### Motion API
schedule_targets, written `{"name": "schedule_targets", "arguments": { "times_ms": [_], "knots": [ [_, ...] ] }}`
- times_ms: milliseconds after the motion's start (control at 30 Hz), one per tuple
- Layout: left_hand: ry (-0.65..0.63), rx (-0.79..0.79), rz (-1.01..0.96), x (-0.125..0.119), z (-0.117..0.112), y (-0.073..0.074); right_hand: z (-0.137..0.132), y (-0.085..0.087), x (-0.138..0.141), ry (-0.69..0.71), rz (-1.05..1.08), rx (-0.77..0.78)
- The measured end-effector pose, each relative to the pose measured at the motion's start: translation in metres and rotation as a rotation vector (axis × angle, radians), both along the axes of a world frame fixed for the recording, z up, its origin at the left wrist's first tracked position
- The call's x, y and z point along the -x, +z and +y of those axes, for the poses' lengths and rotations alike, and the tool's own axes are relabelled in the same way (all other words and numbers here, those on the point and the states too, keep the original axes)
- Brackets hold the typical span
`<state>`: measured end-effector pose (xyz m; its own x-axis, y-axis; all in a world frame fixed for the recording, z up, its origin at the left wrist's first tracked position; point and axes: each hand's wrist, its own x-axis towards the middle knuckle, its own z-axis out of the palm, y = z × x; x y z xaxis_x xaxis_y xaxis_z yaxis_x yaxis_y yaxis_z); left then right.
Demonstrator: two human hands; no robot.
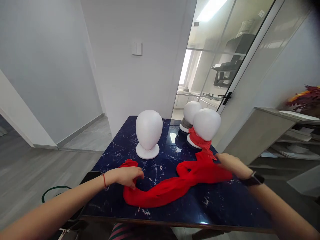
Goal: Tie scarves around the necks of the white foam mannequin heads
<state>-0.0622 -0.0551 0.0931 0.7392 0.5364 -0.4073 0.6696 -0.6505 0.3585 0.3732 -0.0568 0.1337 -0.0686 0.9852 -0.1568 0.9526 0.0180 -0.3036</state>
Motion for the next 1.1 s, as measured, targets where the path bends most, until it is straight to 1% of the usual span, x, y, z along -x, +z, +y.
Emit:
{"name": "schedule_targets", "arguments": {
  "times_ms": [33,67,100,133,167,200,233,267,300,333,367,400,433,467,500,533,567,633,667,733,800,867,900,967,1000,1033,1067,1100],
  "knots": [
    [-0.019,0.018,-0.005,0.006,-0.002,-0.005,-0.003,-0.013,0.004,-0.034,-0.058,-0.066],
    [-0.045,0.043,-0.013,0.012,-0.003,-0.009,-0.006,-0.026,0.014,-0.018,-0.065,-0.119],
    [-0.072,0.063,-0.020,0.017,-0.005,-0.012,-0.011,-0.037,0.032,0.064,-0.011,-0.146],
    [-0.096,0.062,-0.021,0.020,-0.007,-0.016,-0.016,-0.048,0.055,0.200,0.101,-0.149],
    [-0.109,0.029,-0.015,0.023,-0.008,-0.021,-0.023,-0.059,0.083,0.333,0.218,-0.120],
    [-0.106,-0.035,-0.003,0.025,-0.010,-0.025,-0.029,-0.070,0.113,0.456,0.312,-0.060],
    [-0.090,-0.121,0.007,0.025,-0.012,-0.029,-0.036,-0.082,0.144,0.548,0.382,-0.035],
    [-0.070,-0.208,0.012,0.025,-0.013,-0.032,-0.042,-0.094,0.173,0.610,0.422,-0.009],
    [-0.056,-0.274,0.005,0.024,-0.014,-0.034,-0.046,-0.107,0.200,0.627,0.455,-0.002],
    [-0.050,-0.303,-0.020,0.024,-0.014,-0.033,-0.050,-0.118,0.223,0.604,0.486,-0.009],
    [-0.049,-0.287,-0.067,0.024,-0.013,-0.030,-0.051,-0.128,0.241,0.535,0.515,-0.019],
    [-0.043,-0.227,-0.131,0.025,-0.012,-0.024,-0.051,-0.135,0.254,0.481,0.564,0.016],
    [-0.021,-0.129,-0.204,0.027,-0.011,-0.017,-0.048,-0.138,0.260,0.447,0.630,0.080],
    [0.028,-0.006,-0.287,0.030,-0.009,-0.008,-0.044,-0.138,0.262,0.428,0.713,0.170],
    [0.099,0.130,-0.380,0.033,-0.006,0.000,-0.039,-0.134,0.259,0.420,0.812,0.275],
    [0.182,0.276,-0.477,0.037,-0.004,0.008,-0.033,-0.126,0.252,0.406,0.918,0.375],
    [0.261,0.421,-0.573,0.041,-0.002,0.015,-0.028,-0.115,0.242,0.373,1.023,0.452],
    [0.364,0.682,-0.754,0.045,0.001,0.023,-0.020,-0.087,0.221,0.280,1.207,0.531],
    [0.391,0.785,-0.833,0.045,0.002,0.025,-0.018,-0.072,0.211,0.251,1.284,0.550],
    [0.421,0.921,-0.955,0.043,0.004,0.027,-0.015,-0.043,0.196,0.264,1.403,0.585],
    [0.432,0.971,-1.059,0.040,0.007,0.031,-0.014,-0.021,0.186,0.302,1.481,0.628],
    [0.442,0.958,-1.170,0.041,0.011,0.040,-0.010,-0.009,0.177,0.334,1.466,0.714],
    [0.451,0.932,-1.235,0.043,0.014,0.045,-0.006,-0.007,0.170,0.373,1.411,0.780],
    [0.481,0.862,-1.374,0.050,0.021,0.059,0.006,-0.007,0.150,0.499,1.256,0.903],
    [0.493,0.832,-1.440,0.054,0.026,0.066,0.014,-0.008,0.139,0.563,1.205,0.928],
    [0.505,0.810,-1.498,0.058,0.030,0.072,0.022,-0.008,0.126,0.610,1.206,0.906],
    [0.520,0.790,-1.557,0.062,0.035,0.078,0.032,-0.007,0.113,0.640,1.258,0.832],
    [0.537,0.766,-1.619,0.064,0.041,0.084,0.042,-0.004,0.102,0.652,1.345,0.715]
  ]
}}
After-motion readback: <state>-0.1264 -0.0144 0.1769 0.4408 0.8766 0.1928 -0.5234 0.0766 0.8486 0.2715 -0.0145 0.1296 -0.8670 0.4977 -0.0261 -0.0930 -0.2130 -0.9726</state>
